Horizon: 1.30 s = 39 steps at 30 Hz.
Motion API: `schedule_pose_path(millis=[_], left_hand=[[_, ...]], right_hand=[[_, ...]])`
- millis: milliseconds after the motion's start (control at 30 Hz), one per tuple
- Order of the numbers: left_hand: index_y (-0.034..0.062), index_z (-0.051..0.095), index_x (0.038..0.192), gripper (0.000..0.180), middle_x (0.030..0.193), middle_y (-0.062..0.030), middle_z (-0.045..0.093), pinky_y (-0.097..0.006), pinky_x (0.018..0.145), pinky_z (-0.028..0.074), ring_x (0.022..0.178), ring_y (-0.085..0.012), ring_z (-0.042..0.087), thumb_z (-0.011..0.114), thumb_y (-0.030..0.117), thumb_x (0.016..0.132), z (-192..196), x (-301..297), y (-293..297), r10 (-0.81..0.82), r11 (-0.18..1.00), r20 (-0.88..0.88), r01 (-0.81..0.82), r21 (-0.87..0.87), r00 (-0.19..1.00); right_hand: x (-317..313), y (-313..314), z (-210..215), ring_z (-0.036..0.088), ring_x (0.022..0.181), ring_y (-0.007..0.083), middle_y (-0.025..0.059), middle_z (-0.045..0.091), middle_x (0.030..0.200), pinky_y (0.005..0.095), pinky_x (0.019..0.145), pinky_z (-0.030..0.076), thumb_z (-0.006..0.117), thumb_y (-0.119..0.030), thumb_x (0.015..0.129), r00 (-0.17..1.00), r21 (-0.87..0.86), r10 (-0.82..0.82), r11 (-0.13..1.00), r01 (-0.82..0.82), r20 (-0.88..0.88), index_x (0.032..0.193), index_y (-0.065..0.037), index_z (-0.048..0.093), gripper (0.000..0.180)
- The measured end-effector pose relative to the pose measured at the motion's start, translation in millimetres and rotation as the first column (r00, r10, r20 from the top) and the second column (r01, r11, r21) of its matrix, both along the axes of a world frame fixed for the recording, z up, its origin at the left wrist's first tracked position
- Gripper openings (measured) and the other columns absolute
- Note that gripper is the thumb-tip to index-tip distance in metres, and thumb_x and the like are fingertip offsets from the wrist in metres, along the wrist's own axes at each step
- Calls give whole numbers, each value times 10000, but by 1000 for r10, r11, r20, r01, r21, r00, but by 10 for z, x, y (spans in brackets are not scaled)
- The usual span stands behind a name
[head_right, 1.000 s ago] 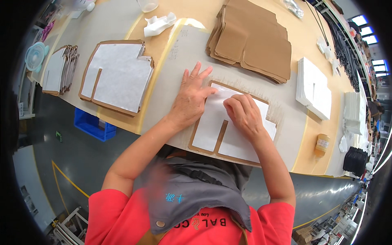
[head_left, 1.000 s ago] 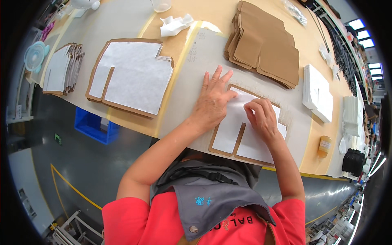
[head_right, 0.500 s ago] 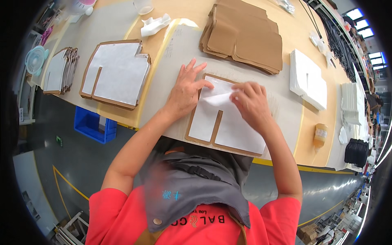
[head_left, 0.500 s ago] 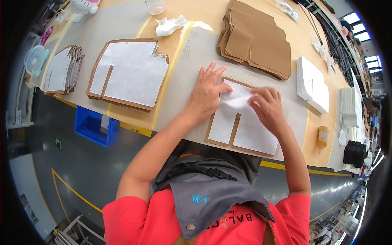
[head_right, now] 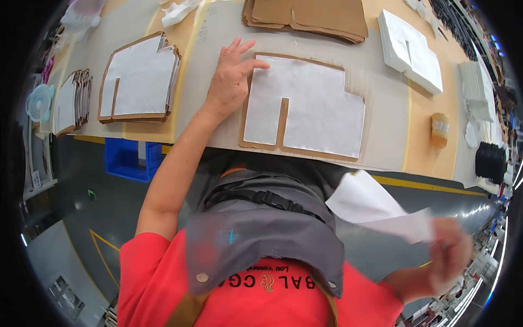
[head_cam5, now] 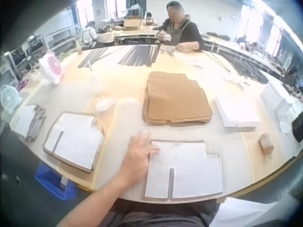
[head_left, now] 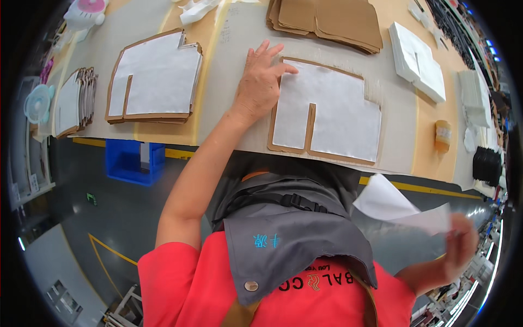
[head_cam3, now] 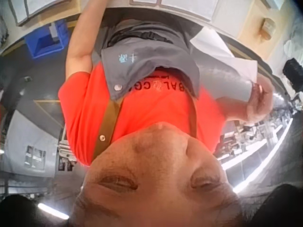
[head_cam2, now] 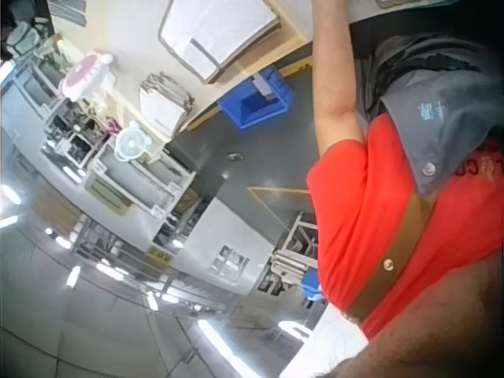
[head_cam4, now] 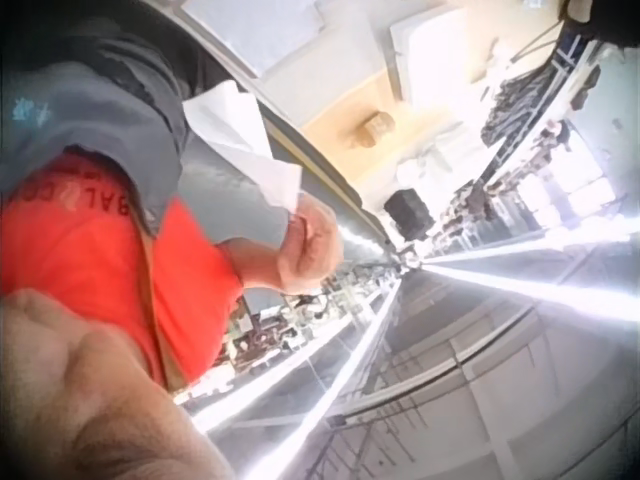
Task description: The person applies glue from a squeeze bottle onto brown cardboard pieces and then places white paper inserts on top. They smooth the paper down and stack the finished units on the table.
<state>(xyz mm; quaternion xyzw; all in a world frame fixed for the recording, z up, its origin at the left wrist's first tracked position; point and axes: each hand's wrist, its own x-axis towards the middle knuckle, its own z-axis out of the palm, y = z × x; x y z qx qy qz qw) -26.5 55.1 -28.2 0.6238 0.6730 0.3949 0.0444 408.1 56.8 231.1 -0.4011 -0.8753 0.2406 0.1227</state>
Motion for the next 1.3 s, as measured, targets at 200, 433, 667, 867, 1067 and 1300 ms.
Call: schedule_pose_path(millis=[200, 433, 667, 867, 1067, 1300], left_hand=[[108, 632, 1247, 392, 1430, -152, 511, -501, 1198, 240, 1415, -339, 387, 494, -18, 903, 172, 251, 48, -255, 967, -63, 253, -42, 965], [8, 510, 1387, 446, 1487, -166, 462, -472, 1189, 266, 1424, -306, 379, 518, 243, 1008, 92, 442, 316, -445, 895, -301, 402, -196, 844], [32, 411, 1475, 533, 1554, -168, 373, -491, 1197, 215, 1450, -308, 337, 478, 310, 1025, 255, 307, 452, -326, 940, -427, 243, -238, 844], [74, 398, 1495, 623, 1574, -145, 347, -521, 1214, 164, 1473, -286, 299, 502, 423, 988, 240, 1029, 182, -670, 741, -260, 607, -289, 695], [74, 410, 1484, 684, 1579, -136, 340, -506, 1226, 126, 1486, -269, 266, 455, 527, 975, 85, 1679, 25, -803, 596, -193, 759, -264, 563], [65, 475, 1405, 584, 1527, -150, 404, -503, 1219, 203, 1448, -281, 333, 495, 463, 978, 39, 2037, -341, -871, 474, -207, 875, -105, 447]], right_hand=[[337, 867, 68, 467, 861, 87, 10, 528, 933, 205, 787, 360, 477, -41, 964, 950, 83, -308, 949, 303, 57, 1023, -32, 568, 109], [231, 2260, -893, 514, 967, 60, -26, 588, 1003, 198, 881, 396, 559, -109, 996, 991, -171, -134, 976, 133, 8, 1107, -9, 621, 162], [137, 2568, -1644, 616, 1105, 257, 127, 632, 1223, 343, 984, 448, 438, -126, 1039, 984, 375, -178, 914, 154, 30, 1258, -29, 576, 277], [-443, 2151, -1561, 610, 1143, 310, 122, 623, 1245, 390, 948, 483, 518, -38, 970, 986, 319, -118, 936, 148, -114, 1274, -83, 585, 314], [-979, 1812, -1699, 578, 1146, 327, 106, 633, 1197, 397, 979, 464, 600, -39, 922, 991, 293, 92, 954, -59, -99, 1159, -68, 634, 241], [-1557, 1742, -2006, 624, 1038, 283, 121, 641, 1149, 380, 892, 506, 647, -169, 927, 986, 9, 108, 994, -107, -131, 1148, -56, 632, 248]])
